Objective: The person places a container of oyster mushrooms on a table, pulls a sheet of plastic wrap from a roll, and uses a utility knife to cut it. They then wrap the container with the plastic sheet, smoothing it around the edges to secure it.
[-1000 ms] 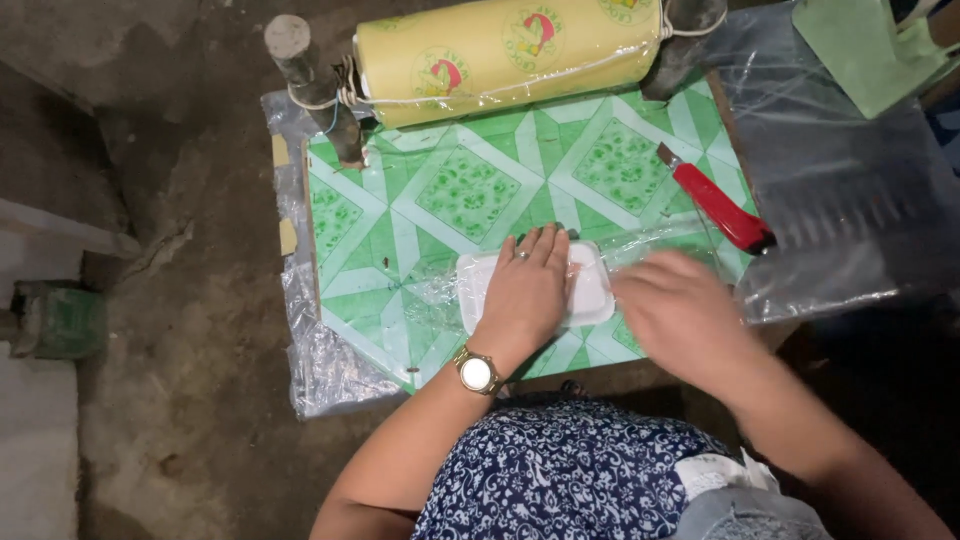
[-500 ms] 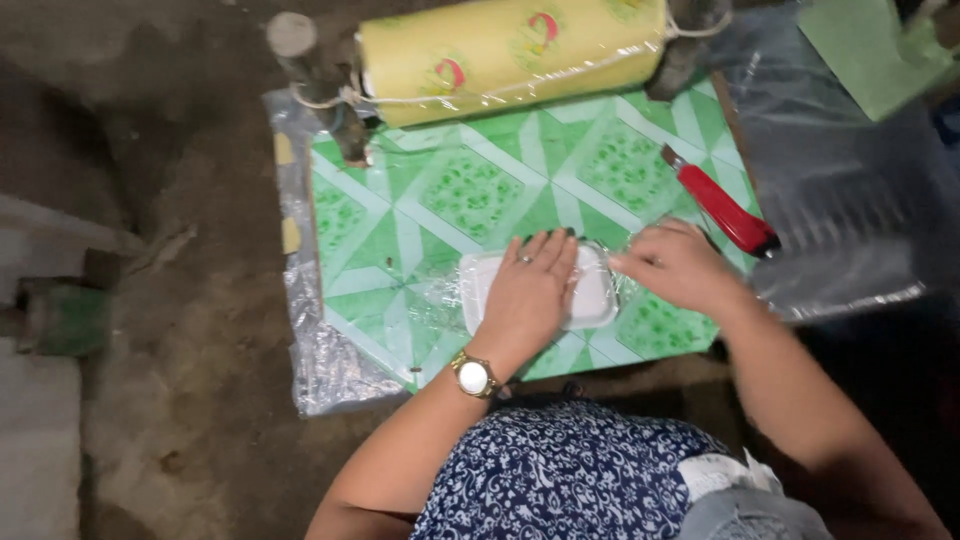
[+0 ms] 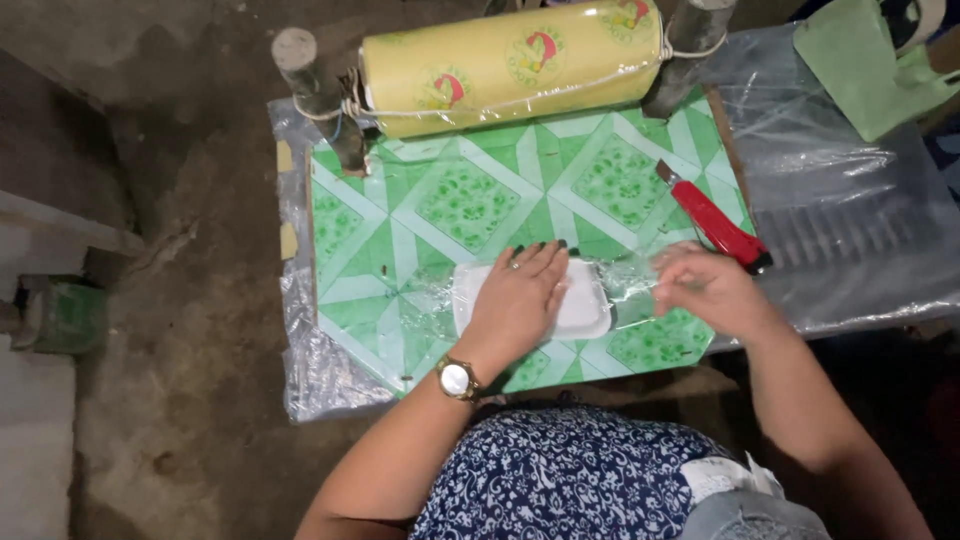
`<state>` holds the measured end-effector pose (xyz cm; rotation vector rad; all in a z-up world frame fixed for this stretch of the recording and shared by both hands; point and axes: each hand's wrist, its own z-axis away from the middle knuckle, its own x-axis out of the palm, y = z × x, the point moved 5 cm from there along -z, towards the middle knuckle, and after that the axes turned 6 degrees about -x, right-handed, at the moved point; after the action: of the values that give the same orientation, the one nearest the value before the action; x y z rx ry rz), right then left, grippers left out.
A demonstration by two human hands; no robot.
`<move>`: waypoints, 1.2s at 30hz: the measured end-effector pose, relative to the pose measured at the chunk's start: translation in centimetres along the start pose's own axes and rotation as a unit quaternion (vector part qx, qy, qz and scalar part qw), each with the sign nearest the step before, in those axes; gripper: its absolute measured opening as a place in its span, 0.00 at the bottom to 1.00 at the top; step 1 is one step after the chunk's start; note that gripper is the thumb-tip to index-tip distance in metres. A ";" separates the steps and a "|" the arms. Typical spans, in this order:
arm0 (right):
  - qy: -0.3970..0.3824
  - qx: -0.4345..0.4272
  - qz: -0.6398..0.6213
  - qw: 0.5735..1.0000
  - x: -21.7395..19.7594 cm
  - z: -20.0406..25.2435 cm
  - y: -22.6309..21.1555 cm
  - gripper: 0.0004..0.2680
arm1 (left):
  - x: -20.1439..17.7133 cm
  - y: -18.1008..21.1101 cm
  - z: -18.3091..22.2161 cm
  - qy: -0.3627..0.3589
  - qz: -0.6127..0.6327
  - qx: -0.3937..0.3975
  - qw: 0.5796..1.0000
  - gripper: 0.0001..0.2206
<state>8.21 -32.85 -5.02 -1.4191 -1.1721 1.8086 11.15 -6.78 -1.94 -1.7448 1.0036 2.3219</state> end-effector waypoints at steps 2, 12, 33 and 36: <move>0.056 0.019 -0.012 0.998 -1.2 0.9 0.6 0.03 | -0.4 -0.1 0.3 0.017 0.009 0.007 1.000 0.23; 0.110 -0.201 0.592 0.773 -10.1 3.6 1.9 0.11 | 1.1 -1.1 0.1 0.087 -0.004 0.047 0.995 0.24; 0.114 -0.322 0.419 0.841 3.6 2.6 -8.4 0.11 | 2.1 -1.0 -0.4 0.168 -0.010 0.025 0.985 0.22; 0.097 -0.355 0.434 0.822 6.3 0.9 -15.1 0.13 | 2.1 -0.5 0.2 0.190 -0.023 0.047 0.980 0.20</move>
<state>4.20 -20.86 5.33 -2.8720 -1.2447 1.7056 10.50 -6.98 -3.96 -2.1953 1.0847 1.9167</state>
